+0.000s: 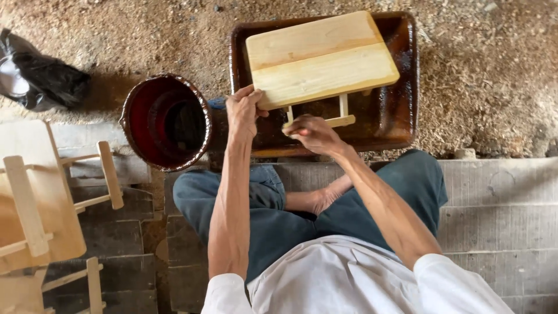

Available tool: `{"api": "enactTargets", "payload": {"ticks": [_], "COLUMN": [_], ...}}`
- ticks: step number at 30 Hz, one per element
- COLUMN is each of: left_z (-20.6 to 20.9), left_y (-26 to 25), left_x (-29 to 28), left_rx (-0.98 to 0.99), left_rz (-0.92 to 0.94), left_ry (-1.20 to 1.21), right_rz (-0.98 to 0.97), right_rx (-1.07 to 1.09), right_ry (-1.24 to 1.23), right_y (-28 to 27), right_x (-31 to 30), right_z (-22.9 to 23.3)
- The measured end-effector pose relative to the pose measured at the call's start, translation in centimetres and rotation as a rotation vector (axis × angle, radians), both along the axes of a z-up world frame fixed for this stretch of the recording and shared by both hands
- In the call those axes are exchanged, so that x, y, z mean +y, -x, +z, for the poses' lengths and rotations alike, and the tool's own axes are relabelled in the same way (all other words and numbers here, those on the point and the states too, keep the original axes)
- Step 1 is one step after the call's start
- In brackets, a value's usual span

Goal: Applying a liquid finish to a small wooden stand using a brush in a workshop environment.

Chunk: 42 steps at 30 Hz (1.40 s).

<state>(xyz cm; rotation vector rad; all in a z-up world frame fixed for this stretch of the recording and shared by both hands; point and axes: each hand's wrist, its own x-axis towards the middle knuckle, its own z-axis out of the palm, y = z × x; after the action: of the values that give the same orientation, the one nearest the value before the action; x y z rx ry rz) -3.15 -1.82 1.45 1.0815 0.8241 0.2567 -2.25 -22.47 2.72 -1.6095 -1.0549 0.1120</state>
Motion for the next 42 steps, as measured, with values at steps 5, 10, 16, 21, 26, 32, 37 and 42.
{"api": "enactTargets", "payload": {"ticks": [5,10,16,21,26,32,37,42], "left_z": [-0.6,0.0,0.6,0.9,1.3,0.6,0.8,0.8], "left_y": [-0.1,0.3,0.1,0.1,0.0,-0.2,-0.6,-0.1], "left_x": [0.0,0.0,-0.1,0.0,0.0,0.0,0.0,0.0], "left_rx": [0.006,0.018,0.011,0.034,0.043,0.048,0.047,0.053], "left_rz": [0.018,0.005,-0.001,-0.018,-0.033,-0.039,-0.047,-0.062], "left_ry": [0.027,0.061,0.048,0.045,0.024,0.014,-0.007,-0.001], "right_rz": [0.026,0.068,0.034,0.002,-0.014,-0.032,0.006,0.042], "right_rx": [0.34,0.034,0.295,0.112,0.051,0.018,-0.002,0.199], "right_ry": [0.068,0.289,0.227,0.646,0.599,0.63,0.647,0.375], "right_y": [0.2,-3.4,-2.4,-5.4,-3.5,-5.3,-4.4,-3.5], "right_x": [1.9,-1.7,1.7,-1.8,-0.1,-5.7,-4.1,-2.8], "right_z": [-1.9,-4.0,-2.8,-12.8,-3.0,-2.5,-2.1,-2.1]}}
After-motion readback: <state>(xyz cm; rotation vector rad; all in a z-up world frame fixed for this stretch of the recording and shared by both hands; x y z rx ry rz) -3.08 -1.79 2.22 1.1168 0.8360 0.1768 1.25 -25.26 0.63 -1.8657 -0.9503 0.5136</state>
